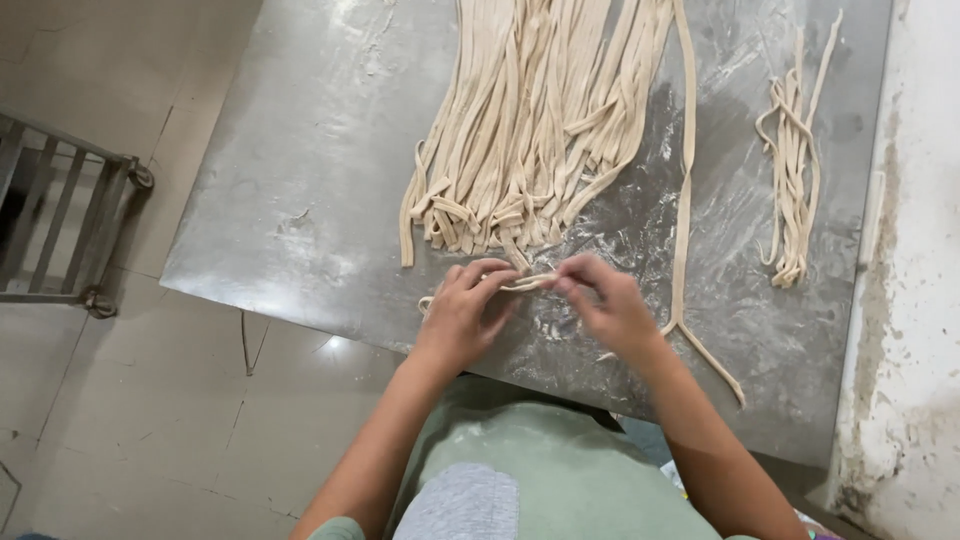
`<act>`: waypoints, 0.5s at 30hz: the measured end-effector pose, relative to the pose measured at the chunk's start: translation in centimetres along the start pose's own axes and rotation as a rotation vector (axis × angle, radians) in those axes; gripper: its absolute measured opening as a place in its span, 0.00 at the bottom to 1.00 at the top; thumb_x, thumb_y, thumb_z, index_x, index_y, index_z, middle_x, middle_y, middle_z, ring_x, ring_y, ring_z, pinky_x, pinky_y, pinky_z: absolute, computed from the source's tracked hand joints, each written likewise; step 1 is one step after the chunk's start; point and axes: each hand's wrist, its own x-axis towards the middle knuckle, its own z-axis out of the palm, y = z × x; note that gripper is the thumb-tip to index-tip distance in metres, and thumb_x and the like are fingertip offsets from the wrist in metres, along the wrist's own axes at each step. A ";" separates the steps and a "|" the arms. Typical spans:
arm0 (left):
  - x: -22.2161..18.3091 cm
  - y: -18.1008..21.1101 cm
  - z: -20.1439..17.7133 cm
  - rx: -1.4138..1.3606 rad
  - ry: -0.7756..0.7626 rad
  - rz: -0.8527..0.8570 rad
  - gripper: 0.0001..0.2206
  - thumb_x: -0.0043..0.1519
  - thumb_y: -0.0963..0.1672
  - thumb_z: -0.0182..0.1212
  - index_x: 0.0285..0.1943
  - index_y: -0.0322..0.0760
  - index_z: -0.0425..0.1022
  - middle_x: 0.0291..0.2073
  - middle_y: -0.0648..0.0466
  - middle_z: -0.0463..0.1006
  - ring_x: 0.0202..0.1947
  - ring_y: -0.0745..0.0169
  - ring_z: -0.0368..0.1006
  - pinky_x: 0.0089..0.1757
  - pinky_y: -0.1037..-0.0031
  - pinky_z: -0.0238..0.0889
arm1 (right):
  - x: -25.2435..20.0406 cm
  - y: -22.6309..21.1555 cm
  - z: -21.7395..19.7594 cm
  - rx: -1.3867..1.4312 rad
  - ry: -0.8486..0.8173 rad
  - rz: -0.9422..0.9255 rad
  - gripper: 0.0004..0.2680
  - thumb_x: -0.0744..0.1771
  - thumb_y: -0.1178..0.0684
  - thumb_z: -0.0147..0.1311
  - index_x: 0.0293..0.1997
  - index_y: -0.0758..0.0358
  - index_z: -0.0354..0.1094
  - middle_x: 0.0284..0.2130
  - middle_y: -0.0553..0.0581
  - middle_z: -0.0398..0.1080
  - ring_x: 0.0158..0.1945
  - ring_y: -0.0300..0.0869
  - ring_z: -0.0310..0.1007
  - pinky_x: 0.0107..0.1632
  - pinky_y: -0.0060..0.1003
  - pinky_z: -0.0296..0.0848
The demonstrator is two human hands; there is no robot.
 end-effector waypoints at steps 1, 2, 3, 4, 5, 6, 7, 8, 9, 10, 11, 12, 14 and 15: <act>0.4 0.0 0.2 -0.078 -0.061 0.030 0.12 0.51 0.44 0.63 0.44 0.49 0.74 0.42 0.57 0.74 0.39 0.52 0.70 0.40 0.65 0.65 | -0.1 -1.4 -1.6 0.270 -0.003 0.018 0.03 0.65 0.57 0.49 0.39 0.62 0.65 0.28 0.57 0.73 0.36 0.45 0.76 0.43 0.39 0.73; 0.8 0.1 0.5 -0.157 -0.123 0.062 0.06 0.52 0.43 0.63 0.36 0.47 0.75 0.40 0.57 0.76 0.37 0.52 0.71 0.40 0.67 0.64 | -0.1 -2.8 -3.2 0.540 -0.001 0.034 0.03 0.67 0.58 0.45 0.39 0.66 0.63 0.26 0.60 0.73 0.34 0.45 0.76 0.44 0.41 0.73; 1.1 0.7 0.4 -0.160 -0.135 0.069 0.06 0.52 0.43 0.63 0.36 0.47 0.75 0.40 0.57 0.76 0.37 0.52 0.71 0.40 0.67 0.64 | -1.1 -1.5 -4.0 0.540 0.011 0.042 0.03 0.67 0.58 0.45 0.39 0.66 0.63 0.26 0.60 0.73 0.34 0.45 0.76 0.44 0.41 0.73; 1.6 1.4 0.3 -0.237 -0.229 0.076 0.04 0.52 0.43 0.62 0.34 0.44 0.75 0.37 0.54 0.77 0.35 0.50 0.71 0.39 0.66 0.64 | -1.9 -0.3 -5.0 0.727 0.125 -0.016 0.05 0.67 0.59 0.42 0.42 0.69 0.59 0.27 0.64 0.72 0.35 0.47 0.77 0.44 0.42 0.75; 2.2 2.1 0.2 -0.312 -0.325 0.083 0.03 0.53 0.43 0.62 0.32 0.41 0.74 0.34 0.52 0.78 0.33 0.48 0.72 0.38 0.64 0.64 | -2.8 0.9 -6.1 0.912 0.242 -0.079 0.06 0.68 0.59 0.39 0.45 0.72 0.56 0.28 0.67 0.70 0.35 0.49 0.77 0.43 0.43 0.77; 2.9 2.6 -0.2 -0.314 -0.341 0.098 0.03 0.53 0.43 0.62 0.32 0.41 0.74 0.34 0.52 0.78 0.33 0.48 0.72 0.38 0.64 0.64 | -3.1 -0.4 -7.9 0.907 0.264 -0.076 0.06 0.68 0.59 0.39 0.45 0.72 0.56 0.28 0.67 0.70 0.35 0.49 0.77 0.43 0.43 0.77; 3.6 3.1 -0.5 -0.365 -0.453 0.082 0.05 0.56 0.45 0.59 0.32 0.40 0.73 0.31 0.54 0.74 0.32 0.55 0.68 0.35 0.69 0.61 | -3.3 -1.8 -9.8 0.988 0.297 -0.159 0.08 0.68 0.63 0.38 0.52 0.68 0.57 0.34 0.63 0.71 0.38 0.45 0.76 0.46 0.38 0.78; 4.3 3.7 -0.8 -0.413 -0.567 0.069 0.09 0.59 0.48 0.57 0.32 0.40 0.71 0.29 0.56 0.71 0.31 0.62 0.65 0.33 0.74 0.58 | -3.7 -3.1 -11.8 1.065 0.333 -0.245 0.12 0.69 0.67 0.38 0.58 0.65 0.59 0.40 0.59 0.71 0.41 0.42 0.75 0.48 0.34 0.79; 5.1 4.2 -1.0 -0.413 -0.586 0.085 0.09 0.59 0.48 0.57 0.32 0.40 0.71 0.29 0.56 0.71 0.31 0.62 0.65 0.33 0.74 0.58 | -4.7 -3.2 -12.7 1.057 0.357 -0.244 0.12 0.69 0.67 0.38 0.58 0.65 0.59 0.40 0.59 0.71 0.41 0.42 0.75 0.48 0.34 0.79; 5.9 4.8 -1.2 -0.456 -0.653 0.068 0.09 0.59 0.48 0.57 0.31 0.41 0.71 0.27 0.57 0.70 0.28 0.65 0.62 0.31 0.75 0.55 | -5.9 -3.2 -13.6 0.858 0.586 -0.138 0.10 0.68 0.67 0.40 0.54 0.67 0.59 0.41 0.61 0.70 0.40 0.43 0.74 0.47 0.33 0.79; 6.7 5.5 -1.4 -0.497 -0.720 0.049 0.10 0.59 0.49 0.56 0.30 0.42 0.70 0.25 0.58 0.69 0.25 0.68 0.59 0.30 0.77 0.52 | -7.0 -3.3 -14.4 0.650 0.803 -0.025 0.09 0.66 0.66 0.42 0.51 0.70 0.60 0.43 0.64 0.68 0.39 0.44 0.73 0.46 0.32 0.79; 7.6 5.8 -1.3 -0.494 -0.741 0.064 0.10 0.59 0.49 0.56 0.30 0.42 0.70 0.25 0.58 0.69 0.25 0.68 0.59 0.30 0.77 0.52 | -8.4 -2.8 -15.2 0.643 0.828 -0.019 0.09 0.66 0.66 0.42 0.51 0.70 0.60 0.43 0.64 0.68 0.39 0.44 0.73 0.46 0.32 0.79; 9.5 6.6 -1.1 -0.485 -0.897 0.129 0.08 0.60 0.47 0.55 0.43 0.42 0.72 0.31 0.56 0.74 0.25 0.69 0.66 0.29 0.83 0.61 | -11.1 -2.0 -16.8 0.522 0.971 0.068 0.15 0.67 0.66 0.41 0.62 0.67 0.57 0.51 0.64 0.68 0.47 0.46 0.74 0.58 0.34 0.80; 10.6 7.4 -1.4 -0.483 -0.918 0.145 0.08 0.60 0.47 0.55 0.43 0.42 0.72 0.31 0.56 0.74 0.25 0.69 0.66 0.29 0.83 0.61 | -11.9 -2.3 -17.1 0.513 0.994 0.074 0.15 0.67 0.66 0.41 0.62 0.67 0.57 0.51 0.64 0.68 0.47 0.46 0.74 0.58 0.34 0.80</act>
